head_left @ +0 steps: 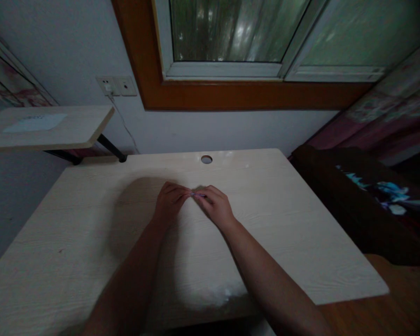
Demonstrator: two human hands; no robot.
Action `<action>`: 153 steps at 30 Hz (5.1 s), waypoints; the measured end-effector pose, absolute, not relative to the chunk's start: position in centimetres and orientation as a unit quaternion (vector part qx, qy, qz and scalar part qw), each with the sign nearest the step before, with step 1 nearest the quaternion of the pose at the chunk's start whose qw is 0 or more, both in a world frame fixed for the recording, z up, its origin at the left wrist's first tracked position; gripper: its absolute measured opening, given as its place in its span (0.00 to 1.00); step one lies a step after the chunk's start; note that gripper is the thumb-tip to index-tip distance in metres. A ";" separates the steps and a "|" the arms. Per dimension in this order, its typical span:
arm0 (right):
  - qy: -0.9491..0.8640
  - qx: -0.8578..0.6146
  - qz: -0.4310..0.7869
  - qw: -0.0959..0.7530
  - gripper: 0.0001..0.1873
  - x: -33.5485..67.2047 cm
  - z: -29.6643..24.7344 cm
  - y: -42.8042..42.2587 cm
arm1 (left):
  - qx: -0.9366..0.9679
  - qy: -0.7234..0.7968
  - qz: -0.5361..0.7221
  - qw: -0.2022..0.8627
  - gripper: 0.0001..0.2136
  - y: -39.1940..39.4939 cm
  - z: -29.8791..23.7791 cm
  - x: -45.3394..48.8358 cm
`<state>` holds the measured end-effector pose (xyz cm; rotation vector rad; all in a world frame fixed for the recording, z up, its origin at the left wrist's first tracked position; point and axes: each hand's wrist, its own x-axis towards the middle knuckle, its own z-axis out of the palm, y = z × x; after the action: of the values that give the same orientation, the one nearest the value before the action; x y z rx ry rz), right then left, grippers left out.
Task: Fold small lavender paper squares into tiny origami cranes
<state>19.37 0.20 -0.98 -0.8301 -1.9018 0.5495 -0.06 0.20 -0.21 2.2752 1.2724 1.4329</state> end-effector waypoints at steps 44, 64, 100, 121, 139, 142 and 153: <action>-0.781 -0.346 0.205 0.477 0.03 19.0 -0.6 -0.2 | 0.633 0.426 0.531 0.368 0.24 -0.2 -1.3 0.5; -0.763 -0.380 0.254 0.458 0.03 18.9 -1.5 0.1 | 0.533 0.459 0.548 0.453 0.27 0.3 -0.9 0.6; -0.722 -0.346 0.367 0.473 0.14 18.8 -0.8 0.9 | 0.571 0.423 0.528 0.464 0.21 -0.2 -1.0 0.0; -0.724 -0.328 0.411 0.448 0.16 19.0 -0.7 0.8 | 0.530 0.398 0.538 0.521 0.20 0.2 -1.4 0.0; -0.720 -0.361 0.376 0.458 0.16 19.0 -0.9 0.8 | 0.557 0.439 0.516 0.480 0.18 0.6 -1.7 -0.2; -0.725 -0.359 0.375 0.453 0.16 19.0 -0.8 0.8 | 0.539 0.435 0.515 0.505 0.20 0.8 -1.6 -0.3; -0.751 -0.343 0.367 0.430 0.14 19.1 -0.9 0.9 | 0.535 0.444 0.515 0.502 0.16 1.2 -1.4 0.0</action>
<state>19.10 0.94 -0.89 -0.8549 -1.8729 0.9155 -0.04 1.19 -1.45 1.2916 1.0726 1.2435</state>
